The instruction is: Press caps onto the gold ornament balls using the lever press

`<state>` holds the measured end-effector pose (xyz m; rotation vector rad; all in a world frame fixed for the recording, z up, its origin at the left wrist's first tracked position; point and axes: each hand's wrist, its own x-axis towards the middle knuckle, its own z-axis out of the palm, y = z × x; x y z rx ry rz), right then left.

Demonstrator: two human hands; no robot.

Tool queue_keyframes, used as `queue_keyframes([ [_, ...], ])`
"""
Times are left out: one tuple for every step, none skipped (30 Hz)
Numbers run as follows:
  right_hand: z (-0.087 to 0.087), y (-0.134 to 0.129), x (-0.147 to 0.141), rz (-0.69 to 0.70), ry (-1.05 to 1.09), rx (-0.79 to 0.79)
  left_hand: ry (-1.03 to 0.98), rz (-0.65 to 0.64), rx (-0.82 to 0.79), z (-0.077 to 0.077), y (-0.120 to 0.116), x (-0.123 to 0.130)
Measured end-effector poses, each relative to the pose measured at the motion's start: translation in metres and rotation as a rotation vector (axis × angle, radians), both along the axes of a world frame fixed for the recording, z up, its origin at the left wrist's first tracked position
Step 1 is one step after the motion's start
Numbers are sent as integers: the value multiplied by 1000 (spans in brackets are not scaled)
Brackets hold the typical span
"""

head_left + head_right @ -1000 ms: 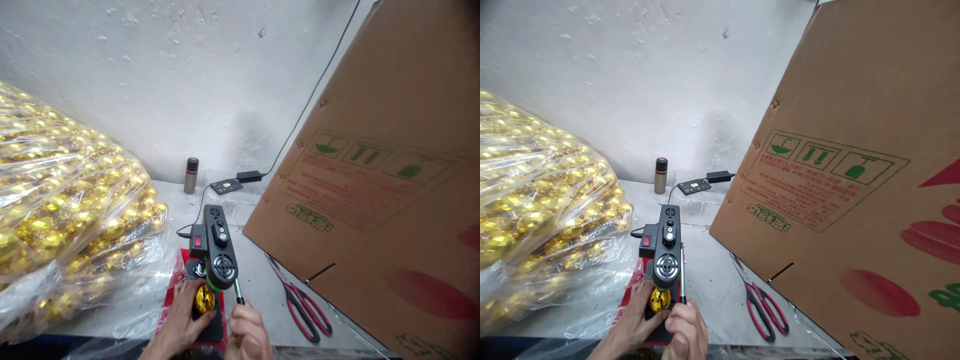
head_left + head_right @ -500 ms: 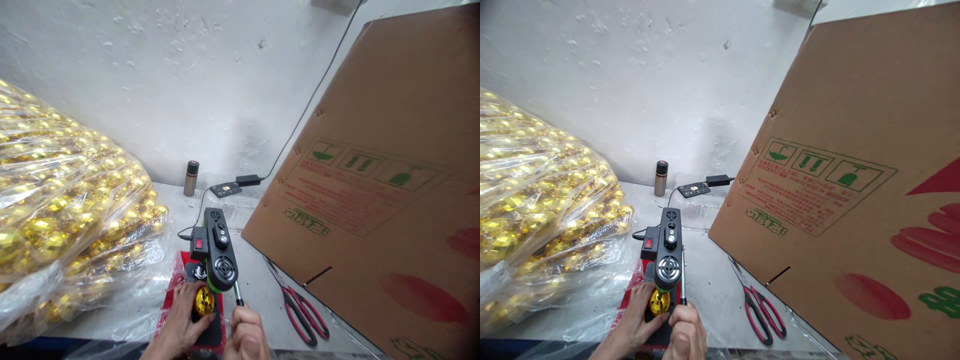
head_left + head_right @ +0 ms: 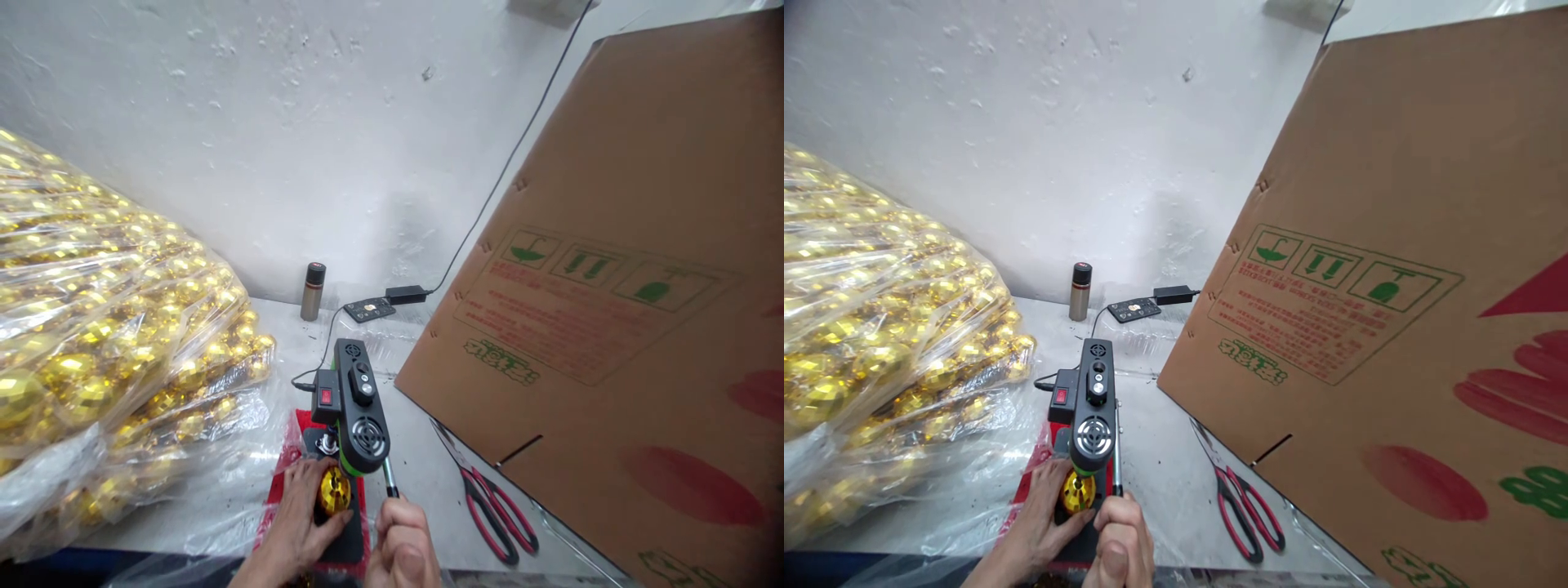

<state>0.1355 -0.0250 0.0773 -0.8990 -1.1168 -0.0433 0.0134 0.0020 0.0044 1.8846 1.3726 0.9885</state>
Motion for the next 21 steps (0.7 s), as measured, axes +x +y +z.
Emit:
queue_keyframes([
  [2, 1, 0, -5, -14, 29, -2, -2, -2, 0, 0, 0],
  [3, 3, 0, -10, -27, 60, -5, -4, -2, -1, 0, 0],
  [5, 4, 1, -12, -44, 81, -9, -4, -1, -2, 0, 0],
  [6, 4, 1, -13, -53, 89, -13, -2, 3, -3, 0, 0],
  [6, 4, 2, -11, -60, 88, -16, 3, 8, -5, 1, 0],
  [6, 3, 3, -5, -66, 74, -18, 10, 13, -7, 1, 0],
  [6, 2, 3, 2, -76, 56, -17, 18, 18, -8, 1, 1],
  [6, 2, 4, 11, -88, 42, -14, 25, 22, -10, 1, 1],
  [6, 1, 4, 16, -95, 32, -9, 31, 26, -12, 1, 2],
  [7, 2, 4, 17, -101, 38, -6, 33, 29, -13, 1, 2],
  [8, 2, 3, 13, -102, 58, -3, 33, 32, -14, 1, 2],
  [9, 3, 3, 6, -99, 83, -1, 31, 33, -16, 1, 2],
  [11, 5, 2, 0, -95, 104, -1, 27, 34, -16, 1, 2],
  [12, 6, 2, -6, -88, 127, -1, 24, 33, -17, 1, 2],
  [12, 6, 1, -9, -83, 140, -1, 22, 30, -17, 1, 2],
  [12, 6, 1, -7, -87, 132, -1, 20, 26, -17, 1, 2],
  [11, 5, 1, -2, -93, 107, -1, 17, 22, -17, 1, 2],
  [10, 4, 1, 3, -99, 78, 0, 13, 18, -16, 1, 2],
  [8, 3, 2, 2, -99, 59, 0, 9, 15, -15, 1, 2],
  [5, 2, 2, 5, -102, 43, 0, 6, 12, -14, 1, 1],
  [2, 1, 2, 9, -105, 35, 1, 5, 11, -13, 1, 1],
])
